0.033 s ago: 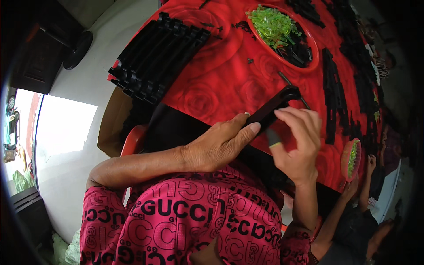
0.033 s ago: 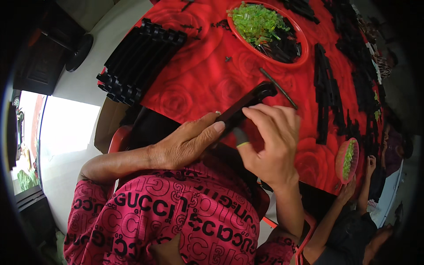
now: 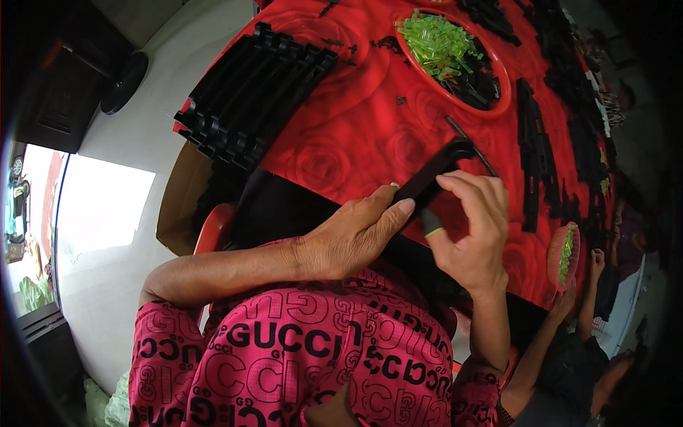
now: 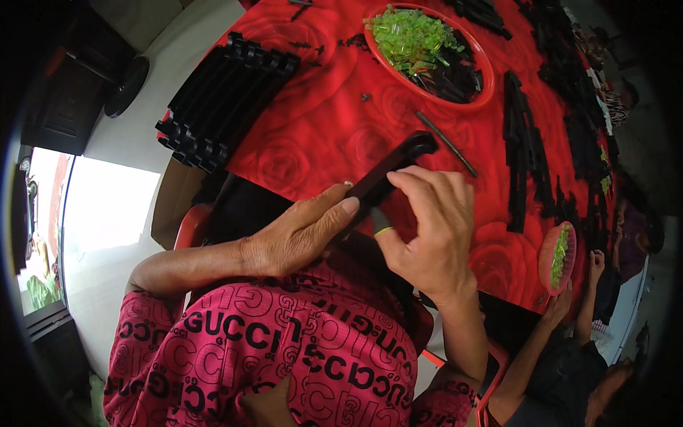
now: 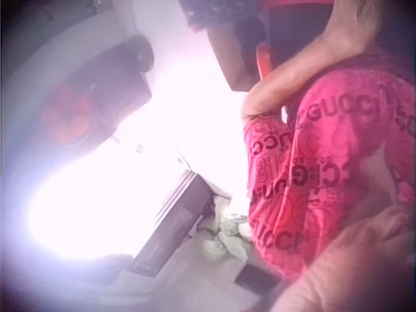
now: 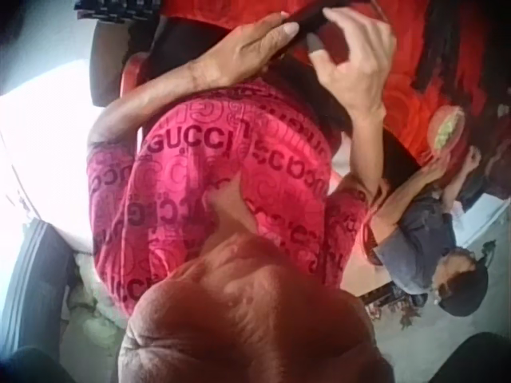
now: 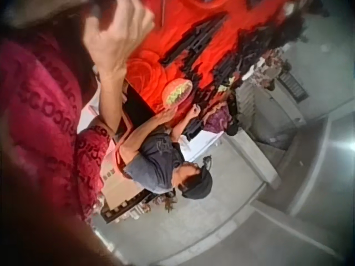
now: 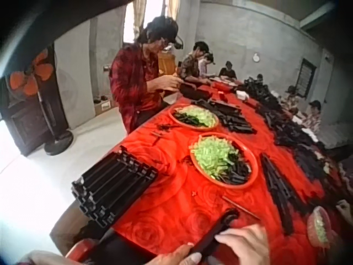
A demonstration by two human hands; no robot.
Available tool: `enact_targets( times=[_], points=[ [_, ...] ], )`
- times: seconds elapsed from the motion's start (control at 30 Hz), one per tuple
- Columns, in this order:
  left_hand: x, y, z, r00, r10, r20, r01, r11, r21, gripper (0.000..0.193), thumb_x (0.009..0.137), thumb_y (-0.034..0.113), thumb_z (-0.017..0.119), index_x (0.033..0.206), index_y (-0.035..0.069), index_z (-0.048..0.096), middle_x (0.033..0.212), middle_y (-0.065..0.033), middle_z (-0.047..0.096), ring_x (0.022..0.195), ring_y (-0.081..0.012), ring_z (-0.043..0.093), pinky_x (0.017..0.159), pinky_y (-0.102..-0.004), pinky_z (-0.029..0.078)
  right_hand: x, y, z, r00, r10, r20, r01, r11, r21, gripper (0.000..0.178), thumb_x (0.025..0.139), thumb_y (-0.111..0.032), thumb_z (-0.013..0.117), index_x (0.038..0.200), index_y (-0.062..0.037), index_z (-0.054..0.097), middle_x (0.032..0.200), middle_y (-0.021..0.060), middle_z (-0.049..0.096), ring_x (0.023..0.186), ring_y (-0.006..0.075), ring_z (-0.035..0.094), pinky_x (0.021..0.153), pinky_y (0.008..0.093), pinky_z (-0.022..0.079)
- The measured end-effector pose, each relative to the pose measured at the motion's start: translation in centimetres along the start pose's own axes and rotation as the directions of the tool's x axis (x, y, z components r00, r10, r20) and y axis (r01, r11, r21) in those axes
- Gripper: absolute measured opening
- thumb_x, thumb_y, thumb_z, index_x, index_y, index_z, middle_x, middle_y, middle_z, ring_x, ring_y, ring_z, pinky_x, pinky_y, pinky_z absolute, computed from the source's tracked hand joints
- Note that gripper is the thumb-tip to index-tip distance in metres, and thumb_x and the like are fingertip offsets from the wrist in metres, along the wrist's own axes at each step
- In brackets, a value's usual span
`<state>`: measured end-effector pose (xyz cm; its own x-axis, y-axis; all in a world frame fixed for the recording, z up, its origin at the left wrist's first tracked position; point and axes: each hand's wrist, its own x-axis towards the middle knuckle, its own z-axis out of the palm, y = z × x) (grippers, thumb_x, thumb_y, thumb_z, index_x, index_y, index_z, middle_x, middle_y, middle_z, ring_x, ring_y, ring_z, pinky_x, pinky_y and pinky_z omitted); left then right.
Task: The person assembles plastic components by scraping the edges of a black plastic housing with a metal rod, inserting green vials and small black pieces into the housing, and fitting the plastic parts together by hand.
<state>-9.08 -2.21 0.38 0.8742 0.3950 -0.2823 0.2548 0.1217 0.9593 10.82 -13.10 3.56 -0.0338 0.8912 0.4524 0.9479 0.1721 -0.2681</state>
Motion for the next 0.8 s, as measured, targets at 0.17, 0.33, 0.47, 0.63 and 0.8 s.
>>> enact_targets(
  times=[0.17,0.33,0.47,0.63,0.8],
  points=[
    [-0.9,-0.9,1.5,0.989,0.132,-0.068,-0.126,0.989,0.083,0.063,0.114,0.04,0.045,0.145,-0.014,0.037,0.087,-0.0282,0.065,0.087,-0.0421,0.072,0.073,-0.0491,0.053,0.1,-2.2,0.9,0.981,0.154,0.123,-0.16,0.986,0.049,0.061,0.065,-0.008,0.083,0.122,-0.005,0.059,0.111,0.0122,0.068,0.095,0.0343,0.064,0.082,0.0462,0.047],
    [-0.9,-1.6,1.7,0.994,0.082,-0.067,-0.076,0.993,0.092,0.064,0.112,0.04,0.051,0.146,-0.012,0.038,0.085,-0.0235,0.065,0.083,-0.0327,0.07,0.07,-0.0427,0.053,-0.4,-3.1,1.7,0.964,0.232,0.129,-0.247,0.963,0.111,0.066,0.069,-0.007,0.084,0.129,-0.0032,0.057,0.111,0.0146,0.067,0.098,0.0359,0.065,0.089,0.046,0.051],
    [-0.6,-1.1,0.8,0.999,-0.034,-0.009,0.035,0.999,0.03,0.064,0.109,0.043,0.059,0.146,-0.007,0.044,0.092,-0.015,0.067,0.088,-0.0193,0.069,0.075,-0.0348,0.054,-1.6,-2.8,3.0,0.965,0.253,0.072,-0.263,0.946,0.191,0.061,0.069,-0.004,0.084,0.124,-0.0031,0.058,0.112,0.0165,0.066,0.098,0.0367,0.065,0.087,0.0452,0.053],
    [1.6,-3.0,0.4,0.998,0.035,0.049,-0.026,0.985,-0.172,0.056,0.105,0.035,0.067,0.142,-0.004,0.049,0.114,-0.0094,0.067,0.109,-0.0148,0.065,0.091,-0.0321,0.055,-0.9,-4.3,3.2,0.981,0.184,0.065,-0.195,0.944,0.265,0.066,0.065,-0.001,0.083,0.126,-0.0045,0.057,0.109,0.0158,0.064,0.099,0.0374,0.064,0.086,0.0461,0.053],
    [1.9,-4.1,1.6,0.976,0.142,-0.165,-0.154,0.986,-0.066,0.057,0.096,0.036,0.075,0.125,-0.008,0.056,0.084,-0.0144,0.07,0.073,-0.0183,0.071,0.062,-0.0356,0.056,-0.9,-4.4,4.1,0.964,0.224,0.145,-0.262,0.898,0.353,0.075,0.062,-0.001,0.086,0.13,-0.0043,0.053,0.113,0.0165,0.062,0.098,0.0374,0.066,0.083,0.0459,0.056]
  ],
)
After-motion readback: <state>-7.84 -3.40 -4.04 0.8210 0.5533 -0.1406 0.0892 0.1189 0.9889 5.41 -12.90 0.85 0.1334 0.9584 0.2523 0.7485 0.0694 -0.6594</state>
